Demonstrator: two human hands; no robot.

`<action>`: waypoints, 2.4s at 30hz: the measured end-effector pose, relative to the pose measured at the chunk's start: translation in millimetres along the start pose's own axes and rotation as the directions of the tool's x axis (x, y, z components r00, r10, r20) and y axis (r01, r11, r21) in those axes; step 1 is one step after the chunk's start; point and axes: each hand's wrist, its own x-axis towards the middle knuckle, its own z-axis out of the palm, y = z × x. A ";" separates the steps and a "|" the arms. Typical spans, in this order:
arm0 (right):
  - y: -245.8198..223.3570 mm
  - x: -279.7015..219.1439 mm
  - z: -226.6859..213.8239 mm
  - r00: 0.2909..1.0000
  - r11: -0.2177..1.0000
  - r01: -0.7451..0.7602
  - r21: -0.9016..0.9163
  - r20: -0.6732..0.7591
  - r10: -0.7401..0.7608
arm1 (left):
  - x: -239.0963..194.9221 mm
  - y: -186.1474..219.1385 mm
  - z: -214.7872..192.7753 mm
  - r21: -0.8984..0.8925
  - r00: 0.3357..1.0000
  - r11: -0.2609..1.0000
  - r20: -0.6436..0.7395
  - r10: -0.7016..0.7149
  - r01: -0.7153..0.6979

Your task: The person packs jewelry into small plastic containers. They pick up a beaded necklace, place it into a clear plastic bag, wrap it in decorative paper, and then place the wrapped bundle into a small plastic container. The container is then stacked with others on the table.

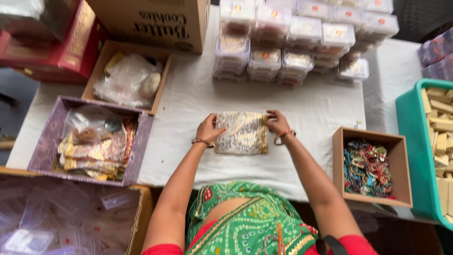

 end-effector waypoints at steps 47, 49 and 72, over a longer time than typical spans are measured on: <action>-52.5 -146.5 60.6 0.458 -0.107 0.559 -0.822 0.413 -0.787 | -57.4 24.6 26.8 0.758 0.690 0.432 0.034 0.723 -0.489; -47.0 -148.0 57.1 0.481 -0.091 0.563 -0.821 0.415 -0.772 | -61.4 22.3 20.7 0.759 0.627 0.387 0.036 0.778 -0.524; -136.4 -139.4 17.5 0.883 0.798 0.469 -0.379 0.231 -0.409 | -59.7 93.7 -32.0 0.329 0.905 0.849 0.051 0.422 -0.414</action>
